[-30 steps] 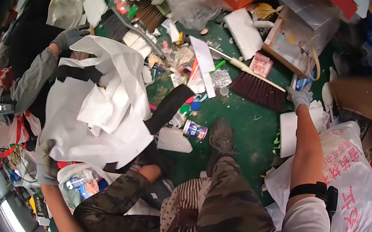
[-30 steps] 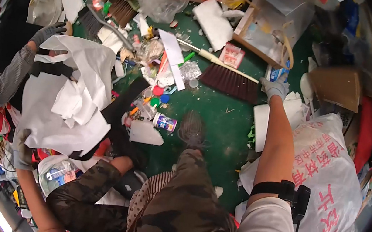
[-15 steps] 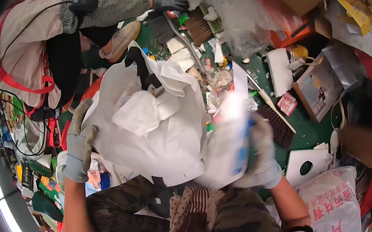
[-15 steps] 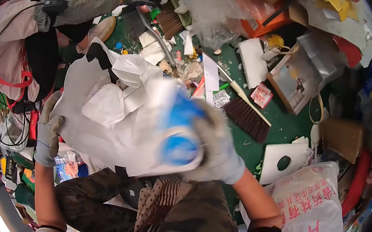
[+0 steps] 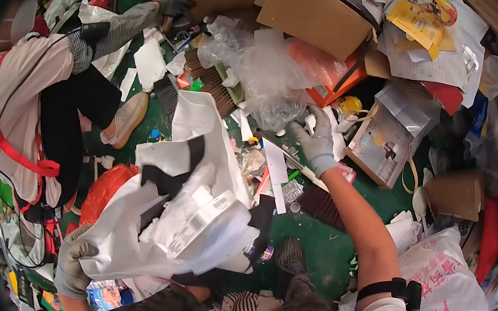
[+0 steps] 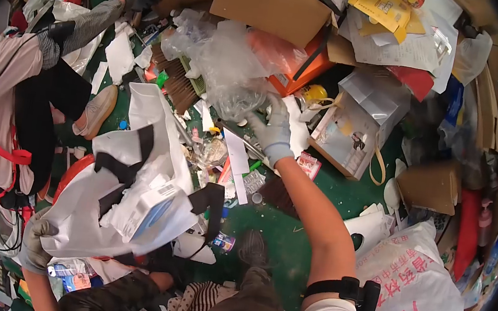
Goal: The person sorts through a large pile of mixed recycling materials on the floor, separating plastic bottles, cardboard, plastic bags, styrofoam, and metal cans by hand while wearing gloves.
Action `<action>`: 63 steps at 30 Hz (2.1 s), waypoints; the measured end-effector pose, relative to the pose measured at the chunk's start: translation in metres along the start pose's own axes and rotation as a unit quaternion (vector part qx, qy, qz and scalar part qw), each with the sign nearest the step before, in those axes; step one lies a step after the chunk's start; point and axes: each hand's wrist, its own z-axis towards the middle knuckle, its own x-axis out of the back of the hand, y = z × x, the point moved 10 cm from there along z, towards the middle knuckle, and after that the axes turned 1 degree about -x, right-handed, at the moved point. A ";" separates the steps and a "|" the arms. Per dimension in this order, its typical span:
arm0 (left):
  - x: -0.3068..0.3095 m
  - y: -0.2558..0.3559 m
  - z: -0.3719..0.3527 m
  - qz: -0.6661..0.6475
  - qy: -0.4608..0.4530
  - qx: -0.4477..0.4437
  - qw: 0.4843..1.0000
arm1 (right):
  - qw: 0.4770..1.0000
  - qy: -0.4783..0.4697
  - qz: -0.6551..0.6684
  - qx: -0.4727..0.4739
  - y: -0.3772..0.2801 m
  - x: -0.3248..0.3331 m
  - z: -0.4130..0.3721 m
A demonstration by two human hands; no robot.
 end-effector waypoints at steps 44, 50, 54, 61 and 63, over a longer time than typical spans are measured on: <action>0.061 -0.008 0.027 0.190 0.111 -0.088 0.972 | 0.945 -0.322 0.022 0.052 -0.079 -0.039 -0.048; 0.014 0.005 0.015 0.058 -0.032 -0.060 0.996 | 0.923 -0.360 0.074 0.110 -0.062 -0.048 -0.220; 0.035 -0.021 0.030 -0.116 -0.071 0.000 0.991 | 0.824 -0.491 0.238 -0.151 -0.031 -0.070 -0.341; -0.104 0.035 0.039 0.147 -0.014 -0.158 0.976 | 0.790 -0.390 0.332 -0.336 0.038 -0.102 -0.351; -0.149 0.054 0.032 0.224 -0.012 -0.216 0.950 | 0.784 -0.383 0.324 -0.366 0.042 -0.088 -0.338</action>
